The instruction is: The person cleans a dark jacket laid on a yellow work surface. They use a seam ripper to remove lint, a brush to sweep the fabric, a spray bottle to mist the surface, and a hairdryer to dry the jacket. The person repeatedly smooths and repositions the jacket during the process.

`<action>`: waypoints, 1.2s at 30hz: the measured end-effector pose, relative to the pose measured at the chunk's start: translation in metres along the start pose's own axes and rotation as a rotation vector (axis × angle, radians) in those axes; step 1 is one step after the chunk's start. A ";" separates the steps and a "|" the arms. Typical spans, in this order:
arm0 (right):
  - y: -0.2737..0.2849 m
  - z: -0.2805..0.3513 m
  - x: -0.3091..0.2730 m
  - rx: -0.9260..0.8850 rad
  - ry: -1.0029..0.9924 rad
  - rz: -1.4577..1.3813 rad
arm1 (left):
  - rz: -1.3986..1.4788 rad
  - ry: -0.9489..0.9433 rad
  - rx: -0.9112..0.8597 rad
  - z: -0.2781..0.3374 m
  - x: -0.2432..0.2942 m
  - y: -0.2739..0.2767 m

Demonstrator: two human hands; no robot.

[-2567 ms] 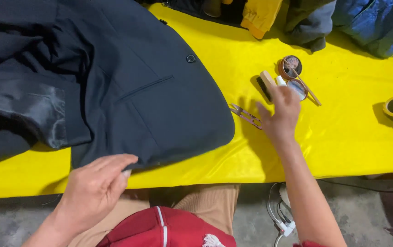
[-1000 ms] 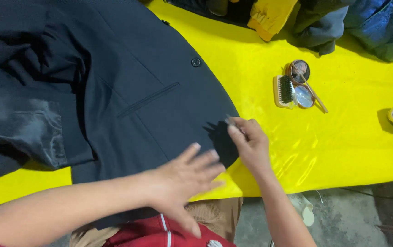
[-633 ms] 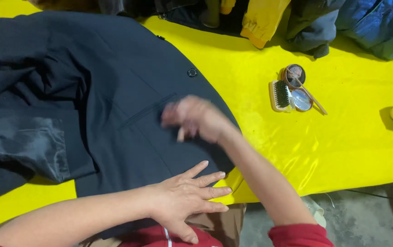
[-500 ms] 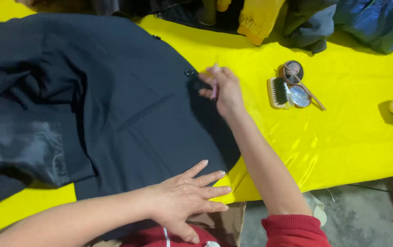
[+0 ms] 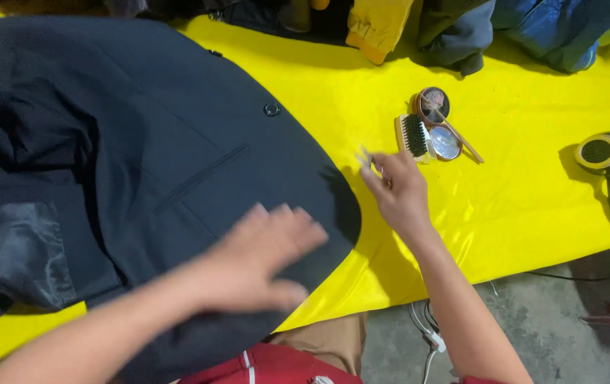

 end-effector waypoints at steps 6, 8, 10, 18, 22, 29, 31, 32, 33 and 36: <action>-0.010 0.046 0.034 -0.004 0.077 0.463 | -0.373 0.586 0.051 -0.006 -0.081 0.053; -0.001 0.040 0.047 -0.022 0.049 0.348 | -0.382 0.604 0.038 -0.005 -0.077 0.052; 0.007 0.024 0.068 -0.039 0.026 0.239 | -0.389 0.620 0.032 -0.006 -0.075 0.056; 0.007 -0.037 0.100 -0.034 -0.250 0.479 | -0.135 0.780 0.103 0.024 -0.122 0.094; 0.006 -0.048 0.138 -0.111 -0.258 0.477 | -0.056 0.818 0.074 0.033 -0.125 0.102; -0.002 -0.058 0.129 -0.393 -0.078 0.963 | 0.017 0.750 0.063 0.039 -0.130 0.103; 0.015 -0.063 0.088 -0.376 -0.067 1.003 | 0.028 0.741 0.065 0.041 -0.129 0.108; 0.033 -0.067 0.057 -0.324 -0.297 0.656 | 0.020 0.732 -0.007 0.042 -0.128 0.111; 0.047 -0.067 0.025 -0.271 -0.509 0.297 | 0.015 0.723 -0.081 0.043 -0.126 0.112; 0.023 -0.035 0.024 -0.259 -0.314 -0.456 | 0.020 0.716 -0.106 0.048 -0.124 0.117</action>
Point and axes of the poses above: each hand's wrist, its own z-axis away from the middle knuckle, its own y-axis out of the back of the hand, x = y × z, the point moved 3 cm from there along -z, towards the middle knuckle, and after that the axes turned 11 degrees about y, right-handed, at the moved point
